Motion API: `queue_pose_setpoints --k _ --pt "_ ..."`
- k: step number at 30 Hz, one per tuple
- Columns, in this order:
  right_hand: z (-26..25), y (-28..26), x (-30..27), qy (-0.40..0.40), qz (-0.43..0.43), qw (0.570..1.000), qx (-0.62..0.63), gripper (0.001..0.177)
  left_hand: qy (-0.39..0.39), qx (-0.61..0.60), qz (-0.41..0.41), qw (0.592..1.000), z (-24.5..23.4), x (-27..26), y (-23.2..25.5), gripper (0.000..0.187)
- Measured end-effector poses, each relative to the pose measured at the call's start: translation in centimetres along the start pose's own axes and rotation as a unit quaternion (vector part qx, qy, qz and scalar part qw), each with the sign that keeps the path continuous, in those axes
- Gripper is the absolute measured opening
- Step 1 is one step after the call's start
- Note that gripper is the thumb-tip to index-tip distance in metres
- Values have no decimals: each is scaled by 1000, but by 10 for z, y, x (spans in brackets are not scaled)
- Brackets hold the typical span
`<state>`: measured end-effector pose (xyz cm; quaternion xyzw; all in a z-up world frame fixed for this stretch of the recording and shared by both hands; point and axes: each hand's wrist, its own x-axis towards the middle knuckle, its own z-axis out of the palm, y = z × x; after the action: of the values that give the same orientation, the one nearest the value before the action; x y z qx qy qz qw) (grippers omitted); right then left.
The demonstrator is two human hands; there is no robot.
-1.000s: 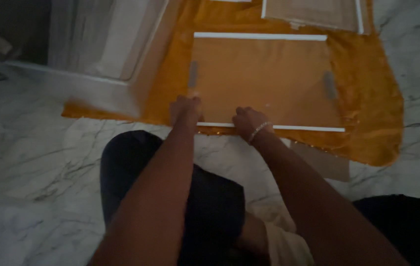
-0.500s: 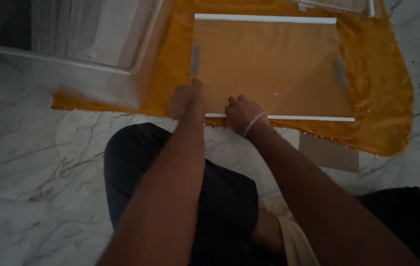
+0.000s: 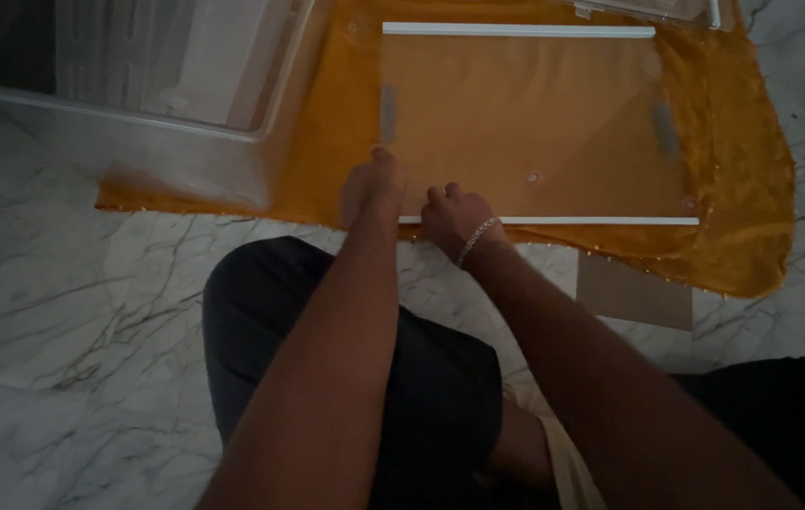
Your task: The person wipes a transparent plastic sheet with a white cloth while sitting on the floor. They repeatedly rub the surface and occasionally adjust the cloth.
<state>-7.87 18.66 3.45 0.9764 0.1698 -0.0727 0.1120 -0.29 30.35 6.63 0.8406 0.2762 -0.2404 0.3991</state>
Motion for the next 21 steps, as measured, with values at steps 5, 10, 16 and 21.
queue_pose_setpoints --k 5,10,16,21 --pt "6 2 -4 75 -1 997 0 19 -11 -6 -27 1000 3 10 5 73" --pt "7 7 -10 93 27 995 -21 16 -14 -17 -13 1000 13 19 7 68" --pt "-5 19 -26 76 34 996 -26 20 -8 -23 13 1000 24 16 5 63" --pt "-18 51 -53 171 34 984 -37 18 -13 -25 32 999 27 10 13 59"
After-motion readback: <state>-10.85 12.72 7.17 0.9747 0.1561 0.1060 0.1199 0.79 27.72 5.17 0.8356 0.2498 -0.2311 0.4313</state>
